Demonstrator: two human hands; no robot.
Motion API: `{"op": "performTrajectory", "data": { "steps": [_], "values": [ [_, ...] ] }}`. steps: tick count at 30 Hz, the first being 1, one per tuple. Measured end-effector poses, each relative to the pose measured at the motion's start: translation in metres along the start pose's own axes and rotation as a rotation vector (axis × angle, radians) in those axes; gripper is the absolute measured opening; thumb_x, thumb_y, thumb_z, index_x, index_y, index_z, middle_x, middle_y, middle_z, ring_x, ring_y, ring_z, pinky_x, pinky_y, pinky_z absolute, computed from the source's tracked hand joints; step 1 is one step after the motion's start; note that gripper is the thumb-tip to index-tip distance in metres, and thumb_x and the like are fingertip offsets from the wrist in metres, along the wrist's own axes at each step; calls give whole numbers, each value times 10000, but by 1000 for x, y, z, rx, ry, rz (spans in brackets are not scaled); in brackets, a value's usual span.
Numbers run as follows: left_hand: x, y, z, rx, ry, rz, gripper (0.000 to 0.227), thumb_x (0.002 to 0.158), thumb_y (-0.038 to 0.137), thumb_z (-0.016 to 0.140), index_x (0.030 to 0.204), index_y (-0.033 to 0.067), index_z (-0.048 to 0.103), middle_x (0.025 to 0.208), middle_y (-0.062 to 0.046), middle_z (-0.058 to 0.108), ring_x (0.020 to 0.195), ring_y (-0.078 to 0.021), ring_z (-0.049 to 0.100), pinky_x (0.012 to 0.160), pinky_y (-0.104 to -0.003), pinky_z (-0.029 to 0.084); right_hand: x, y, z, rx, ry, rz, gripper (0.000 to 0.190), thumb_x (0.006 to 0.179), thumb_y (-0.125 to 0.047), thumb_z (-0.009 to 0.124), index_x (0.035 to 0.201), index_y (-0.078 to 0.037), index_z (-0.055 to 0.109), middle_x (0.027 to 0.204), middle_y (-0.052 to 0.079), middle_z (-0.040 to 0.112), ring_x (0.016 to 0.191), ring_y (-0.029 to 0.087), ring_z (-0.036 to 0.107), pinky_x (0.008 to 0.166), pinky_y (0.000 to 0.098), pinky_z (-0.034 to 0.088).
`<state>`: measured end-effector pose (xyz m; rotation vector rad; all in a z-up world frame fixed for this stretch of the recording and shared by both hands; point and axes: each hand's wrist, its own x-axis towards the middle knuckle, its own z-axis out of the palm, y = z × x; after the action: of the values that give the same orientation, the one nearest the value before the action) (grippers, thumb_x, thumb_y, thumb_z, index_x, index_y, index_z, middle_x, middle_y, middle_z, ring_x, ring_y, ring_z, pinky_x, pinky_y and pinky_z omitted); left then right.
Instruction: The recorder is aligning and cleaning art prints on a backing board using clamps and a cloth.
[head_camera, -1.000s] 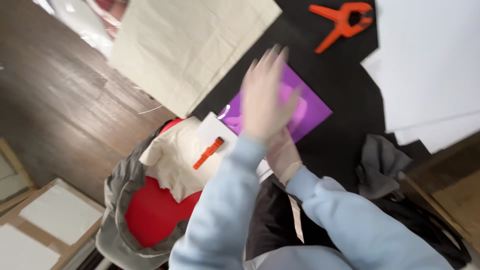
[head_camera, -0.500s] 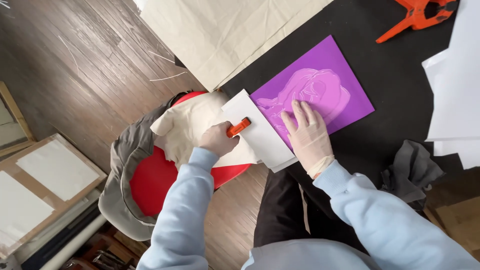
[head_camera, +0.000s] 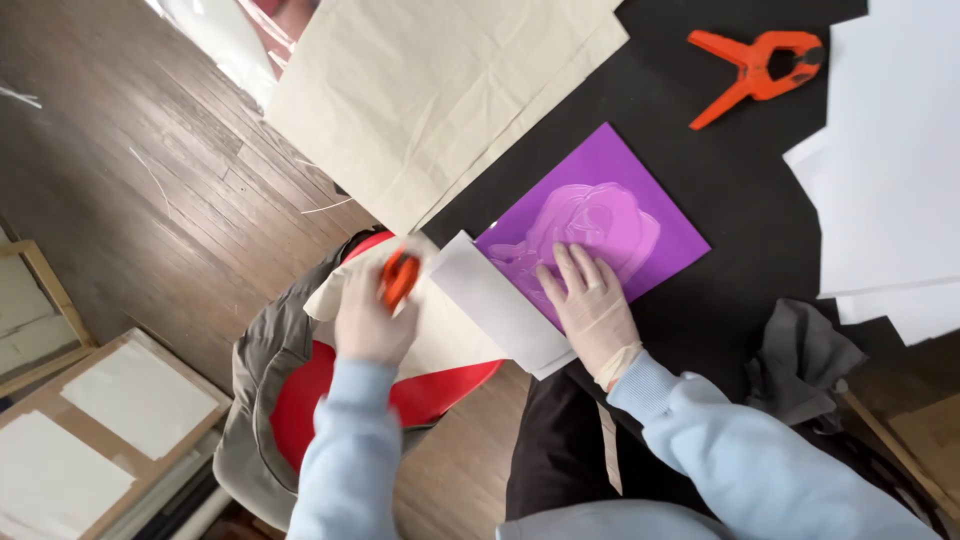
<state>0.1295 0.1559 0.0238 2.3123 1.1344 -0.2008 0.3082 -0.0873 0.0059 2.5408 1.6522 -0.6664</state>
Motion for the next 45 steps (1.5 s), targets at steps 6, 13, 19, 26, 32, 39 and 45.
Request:
{"op": "performTrajectory", "data": {
  "steps": [6,13,19,26,32,39,45],
  "values": [
    [156,230,57,-95,106,617,667,707,292,672,1266,-37,514,1147,-228,559,1067,-402,550,985,-512,460,0,0,17,-32,-3,-10,600,904,-197,536,1497,-137,461,1554,185,394,1429,348,352,1149,485,344],
    [259,318,148,245,-40,648,376,1003,363,651,1217,59,605,1107,-143,629,1090,-350,576,979,-511,449,-7,-3,33,-11,-141,-24,575,940,-217,530,1480,-38,447,1535,170,397,1491,371,304,1200,505,299],
    [109,219,72,-316,386,415,705,866,294,874,1414,40,510,1469,-191,493,1416,-347,462,1204,-465,396,-7,-2,16,102,9,-20,604,912,-190,542,1502,-104,448,1569,169,394,1462,347,332,1163,492,329],
    [-92,-7,159,-1325,221,-934,627,881,263,758,1393,11,499,1268,-114,630,1200,-269,587,991,-420,487,-1,0,15,86,71,-27,524,915,-131,587,1434,-125,517,1524,202,446,1407,359,425,1143,496,391],
    [-94,21,171,-1627,83,-692,460,926,178,722,1327,1,583,1270,-95,667,1153,-191,635,998,-342,508,-11,-13,9,163,197,-34,460,930,-115,607,1390,-88,603,1482,191,501,1358,364,488,1105,507,436],
    [-101,8,181,-1831,102,-671,423,957,208,723,1297,-13,606,1216,-107,691,1123,-213,649,980,-359,525,-19,-38,23,190,210,-152,421,922,-109,634,1343,-109,651,1442,111,533,1347,300,497,1087,483,445],
    [-108,-16,194,-1858,39,-696,505,959,277,727,1349,-11,584,1244,-119,685,1135,-237,654,964,-393,543,-20,-48,22,176,205,-171,446,898,-100,630,1339,-151,671,1442,103,534,1329,296,490,1061,483,448]
  ]
}}
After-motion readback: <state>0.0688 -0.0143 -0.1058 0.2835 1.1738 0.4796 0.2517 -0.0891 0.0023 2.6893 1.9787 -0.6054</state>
